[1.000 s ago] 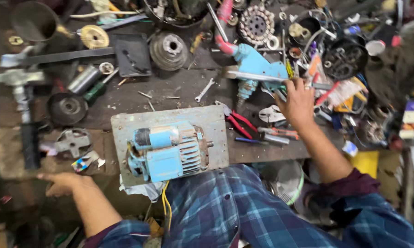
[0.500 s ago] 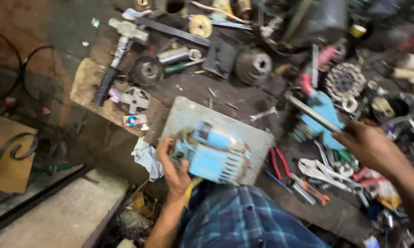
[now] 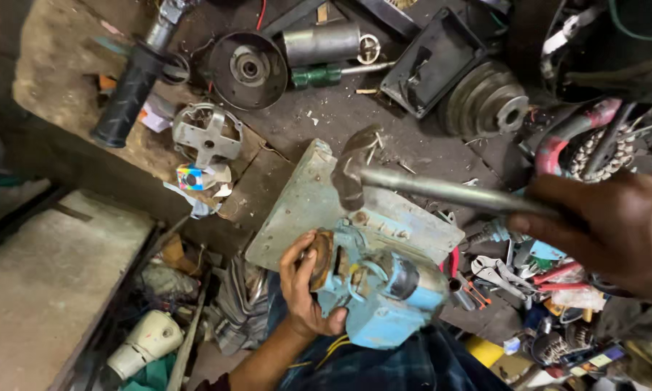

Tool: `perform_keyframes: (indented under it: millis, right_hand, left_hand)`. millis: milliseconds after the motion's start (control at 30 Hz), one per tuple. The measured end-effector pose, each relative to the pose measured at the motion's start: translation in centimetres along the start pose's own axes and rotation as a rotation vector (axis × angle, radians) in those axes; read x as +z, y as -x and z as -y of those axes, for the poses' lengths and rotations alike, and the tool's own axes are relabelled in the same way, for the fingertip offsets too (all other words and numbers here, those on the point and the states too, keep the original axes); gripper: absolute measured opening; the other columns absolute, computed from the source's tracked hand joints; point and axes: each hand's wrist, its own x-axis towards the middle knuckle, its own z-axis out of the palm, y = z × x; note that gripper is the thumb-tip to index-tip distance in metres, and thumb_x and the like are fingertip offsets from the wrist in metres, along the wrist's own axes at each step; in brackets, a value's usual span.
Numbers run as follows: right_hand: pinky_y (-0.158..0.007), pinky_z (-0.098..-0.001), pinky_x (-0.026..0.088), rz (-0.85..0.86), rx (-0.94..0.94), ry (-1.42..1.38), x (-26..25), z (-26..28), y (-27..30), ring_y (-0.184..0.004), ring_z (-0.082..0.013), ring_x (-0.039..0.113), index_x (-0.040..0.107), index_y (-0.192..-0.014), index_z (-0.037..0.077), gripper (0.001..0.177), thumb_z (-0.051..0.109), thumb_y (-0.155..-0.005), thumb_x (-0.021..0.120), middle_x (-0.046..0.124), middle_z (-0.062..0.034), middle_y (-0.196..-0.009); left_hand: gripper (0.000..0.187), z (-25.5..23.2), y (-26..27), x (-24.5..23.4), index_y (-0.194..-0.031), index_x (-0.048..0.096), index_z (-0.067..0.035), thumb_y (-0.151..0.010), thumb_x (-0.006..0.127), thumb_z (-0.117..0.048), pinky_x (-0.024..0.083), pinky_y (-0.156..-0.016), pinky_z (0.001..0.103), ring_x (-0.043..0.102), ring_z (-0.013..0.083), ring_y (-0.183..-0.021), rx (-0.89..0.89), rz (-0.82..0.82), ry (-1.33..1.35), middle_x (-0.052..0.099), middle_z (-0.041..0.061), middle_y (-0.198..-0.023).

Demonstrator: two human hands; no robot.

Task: The person uses pliers to adjust a component on a blue electric motor mounted on a wooden board. They then use a hammer to tap the motor housing and shaft area while holding the motor steady with their other hand.

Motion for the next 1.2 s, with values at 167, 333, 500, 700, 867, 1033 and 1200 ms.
perform_keyframes:
  millis: [167, 333, 500, 700, 867, 1033, 1200]
  right_hand:
    - [-0.055, -0.0375, 0.052, 0.139, -0.027, 0.052, 1.1, -0.2, -1.3, -0.045, -0.0148, 0.066, 0.079, -0.096, 0.027, 0.033, 0.055, -0.081, 0.07, 0.062, -0.0026, -0.043]
    - [-0.056, -0.0368, 0.053, 0.191, 0.001, 0.085, 1.0, -1.3, -2.3, -0.046, -0.0147, 0.066, 0.079, -0.097, 0.028, 0.033, 0.055, -0.081, 0.07, 0.063, -0.0025, -0.046]
    - [-0.056, -0.0367, 0.053, 0.196, -0.01, 0.123, 0.1, 0.4, -1.7, -0.046, -0.0145, 0.065, 0.079, -0.098, 0.028, 0.033, 0.055, -0.081, 0.07, 0.063, -0.0022, -0.046]
    - [-0.055, -0.0365, 0.053, 0.201, -0.036, 0.13, 1.6, 0.4, -0.8, -0.046, -0.0144, 0.065, 0.079, -0.099, 0.028, 0.034, 0.055, -0.081, 0.069, 0.064, -0.0018, -0.047]
    - [-0.054, -0.0364, 0.053, 0.222, 0.008, 0.158, 0.2, 0.2, -2.9, -0.045, -0.0142, 0.065, 0.078, -0.1, 0.029, 0.034, 0.056, -0.082, 0.069, 0.065, -0.0015, -0.047]
    - [-0.054, -0.0363, 0.053, 0.237, -0.041, 0.157, 0.8, 1.5, -0.9, -0.045, -0.0141, 0.065, 0.078, -0.101, 0.029, 0.035, 0.056, -0.082, 0.069, 0.066, -0.0012, -0.048]
    - [-0.053, -0.0362, 0.053, 0.207, 0.01, 0.202, -1.3, -0.9, -3.9, -0.045, -0.0139, 0.065, 0.078, -0.102, 0.029, 0.035, 0.057, -0.082, 0.069, 0.066, -0.0009, -0.048]
  left_hand:
    - [0.078, 0.4, 0.1, -0.3, -0.151, 0.043, -0.007, -0.096, 0.063, -0.057, 0.049, -0.118, 0.06, 0.055, 0.0471, -0.138, -0.001, 0.022, 0.019, 0.046, 0.026, -0.147]
    - [0.078, 0.7, -0.2, -0.5, -0.15, 0.044, -0.007, -0.094, 0.066, -0.057, 0.05, -0.117, 0.06, 0.056, 0.0469, -0.136, -0.002, 0.023, 0.044, 0.047, 0.026, -0.146]
    - [0.079, 0.8, -0.3, -0.7, -0.149, 0.044, -0.006, -0.093, 0.066, -0.057, 0.051, -0.115, 0.06, 0.056, 0.0466, -0.135, 0.003, 0.02, 0.049, 0.048, 0.027, -0.145]
    - [0.079, 1.0, -0.4, -0.8, -0.148, 0.044, -0.005, -0.093, 0.067, -0.057, 0.051, -0.114, 0.059, 0.057, 0.0469, -0.134, 0.02, 0.024, 0.042, 0.049, 0.028, -0.144]
    - [0.079, 1.1, -0.2, -0.8, -0.147, 0.044, -0.004, -0.093, 0.067, -0.057, 0.052, -0.113, 0.059, 0.057, 0.0469, -0.133, 0.02, 0.02, 0.054, 0.048, 0.028, -0.143]
    - [0.077, 1.2, -0.2, -0.8, -0.147, 0.045, -0.005, -0.092, 0.066, -0.056, 0.052, -0.114, 0.059, 0.057, 0.0462, -0.134, 0.013, 0.016, 0.069, 0.049, 0.027, -0.144]
    - [0.078, 1.4, -0.3, -0.5, -0.147, 0.045, -0.005, -0.092, 0.066, -0.056, 0.052, -0.112, 0.059, 0.056, 0.0467, -0.133, 0.019, 0.0, 0.079, 0.048, 0.028, -0.144]
